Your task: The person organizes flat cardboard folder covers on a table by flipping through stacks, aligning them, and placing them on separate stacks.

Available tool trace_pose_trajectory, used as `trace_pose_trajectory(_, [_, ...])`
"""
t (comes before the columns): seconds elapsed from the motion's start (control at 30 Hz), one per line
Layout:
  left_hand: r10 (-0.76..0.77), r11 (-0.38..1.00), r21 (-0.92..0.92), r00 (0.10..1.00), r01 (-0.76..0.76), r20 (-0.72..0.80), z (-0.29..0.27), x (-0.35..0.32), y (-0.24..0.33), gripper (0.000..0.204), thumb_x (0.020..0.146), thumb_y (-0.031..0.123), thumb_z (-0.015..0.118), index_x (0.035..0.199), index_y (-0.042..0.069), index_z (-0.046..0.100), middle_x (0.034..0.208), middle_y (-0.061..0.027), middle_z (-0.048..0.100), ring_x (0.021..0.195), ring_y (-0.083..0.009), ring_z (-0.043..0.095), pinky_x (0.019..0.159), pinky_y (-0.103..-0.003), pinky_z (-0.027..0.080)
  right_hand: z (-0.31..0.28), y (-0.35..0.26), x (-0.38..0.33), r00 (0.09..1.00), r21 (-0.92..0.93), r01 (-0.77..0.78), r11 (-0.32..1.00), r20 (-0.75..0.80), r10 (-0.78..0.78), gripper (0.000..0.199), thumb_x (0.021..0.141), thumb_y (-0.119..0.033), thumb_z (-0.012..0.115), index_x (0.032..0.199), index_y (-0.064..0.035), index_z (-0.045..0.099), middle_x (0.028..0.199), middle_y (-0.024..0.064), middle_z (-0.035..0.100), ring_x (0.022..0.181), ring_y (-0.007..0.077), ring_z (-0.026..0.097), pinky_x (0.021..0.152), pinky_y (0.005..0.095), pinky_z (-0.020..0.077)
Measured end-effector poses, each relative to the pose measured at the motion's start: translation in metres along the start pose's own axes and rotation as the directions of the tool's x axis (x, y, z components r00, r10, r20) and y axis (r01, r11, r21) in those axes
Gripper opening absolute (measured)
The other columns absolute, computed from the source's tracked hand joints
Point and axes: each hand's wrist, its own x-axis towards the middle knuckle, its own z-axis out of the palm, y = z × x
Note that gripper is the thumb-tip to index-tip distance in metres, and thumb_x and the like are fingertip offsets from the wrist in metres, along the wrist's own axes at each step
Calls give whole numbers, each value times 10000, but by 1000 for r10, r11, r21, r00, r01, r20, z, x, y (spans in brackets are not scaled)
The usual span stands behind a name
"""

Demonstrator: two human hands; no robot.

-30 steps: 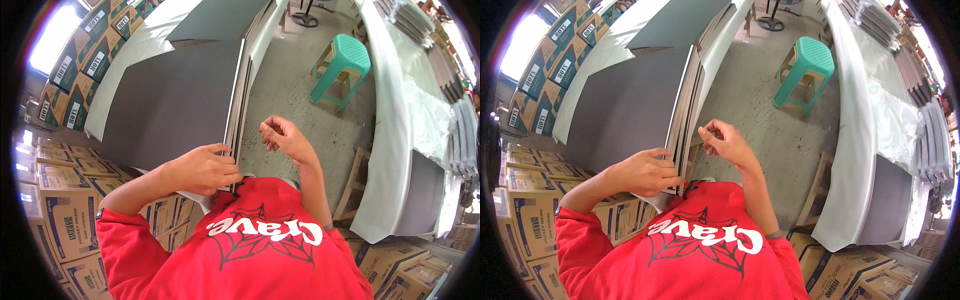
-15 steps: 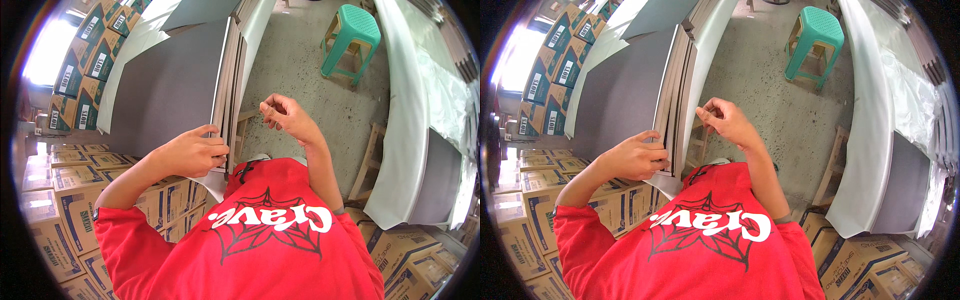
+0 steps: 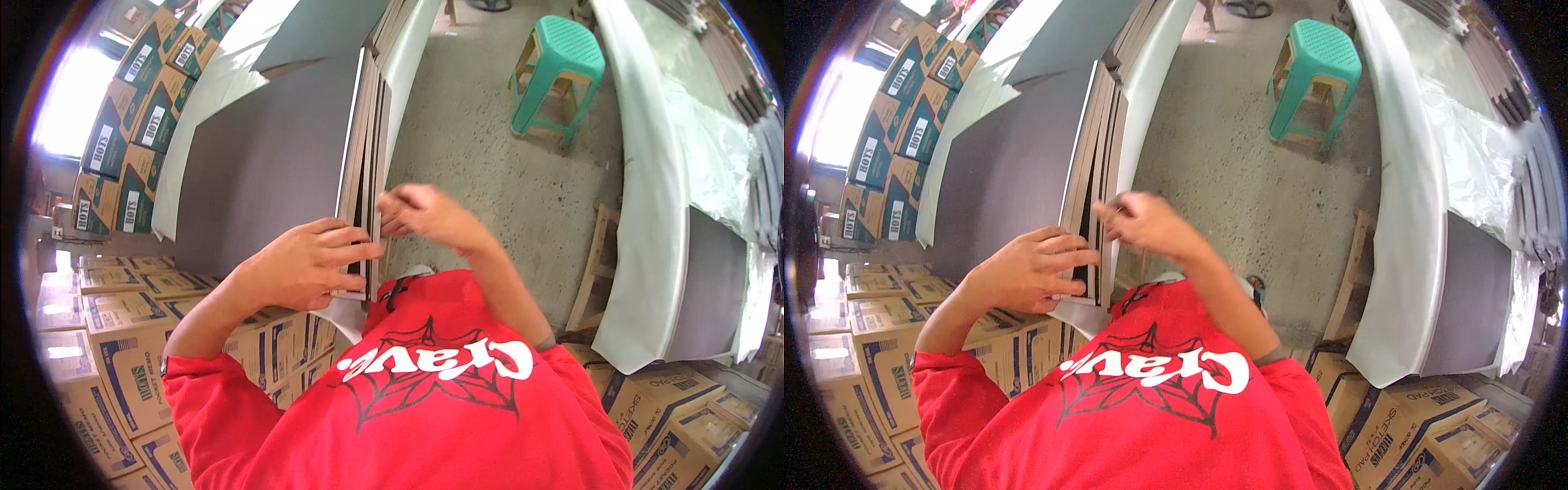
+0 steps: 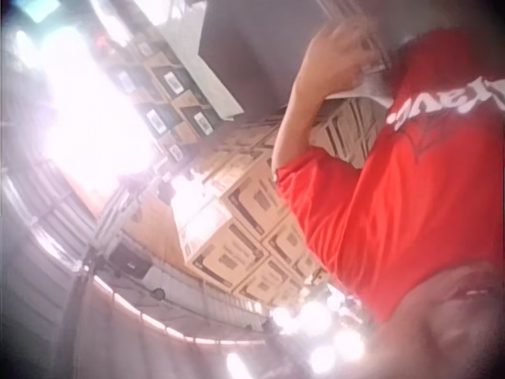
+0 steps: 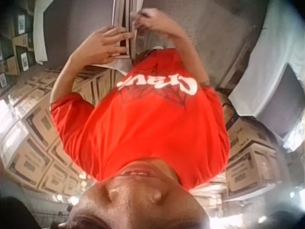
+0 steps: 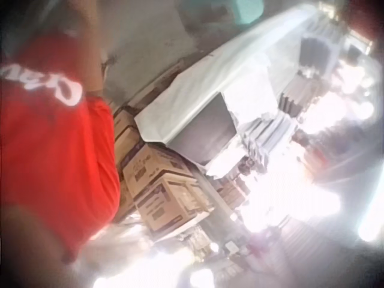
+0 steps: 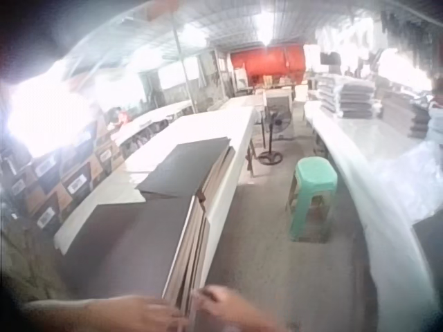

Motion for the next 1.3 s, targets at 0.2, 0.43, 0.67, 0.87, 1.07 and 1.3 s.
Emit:
trace_pose_trajectory(0.2, [-17,993,122,990,0,140,-33,-3,1,208,690,321,650,827,196,554,752,33,496,850,-121,524,936,-437,314,47,-16,40,997,444,-49,895,-25,67,882,767,-578,576,1238,95,255,1011,219,527,813,250,605,718,324,517])
trace_pose_trajectory(0.43, [-240,968,-150,909,200,-342,-59,-30,29,284,682,409,672,793,157,603,841,8,613,884,-170,582,912,-446,352,61,-40,57,984,291,-59,955,-142,105,971,715,-223,726,1306,89,21,1197,317,389,1078,325,473,862,361,439])
trace_pose_trajectory(0.67, [-769,260,-670,-270,696,-579,-16,-141,37,464,838,464,530,864,1,549,800,-69,557,720,-195,482,730,-305,388,-12,-38,13,989,321,-80,944,-92,115,1027,704,-227,744,1338,83,-2,1206,300,404,1046,284,509,826,306,460])
trace_pose_trajectory(0.87, [-802,-544,-634,-563,549,200,90,-203,50,631,867,577,393,873,-39,528,772,-101,530,691,-209,459,666,-369,369,-138,-54,-84,994,286,-87,954,-44,104,949,712,-194,748,1354,48,92,1160,198,455,927,200,549,724,254,498])
trace_pose_trajectory(1.07, [-801,-21,-938,-567,345,-191,129,-128,-2,623,883,543,379,1020,-50,515,941,-149,552,831,-234,507,747,-382,405,-225,-23,-117,952,355,-235,905,-102,287,899,720,-505,668,1334,0,249,1224,178,449,1060,240,494,835,333,458])
trace_pose_trajectory(1.3, [-882,-7,-970,-458,245,-109,52,-29,-17,613,890,530,368,1046,-48,501,972,-150,541,863,-233,498,767,-382,400,-235,54,-67,908,572,-357,739,28,417,890,712,-736,462,1233,-14,448,1169,177,515,1050,262,514,877,404,436])
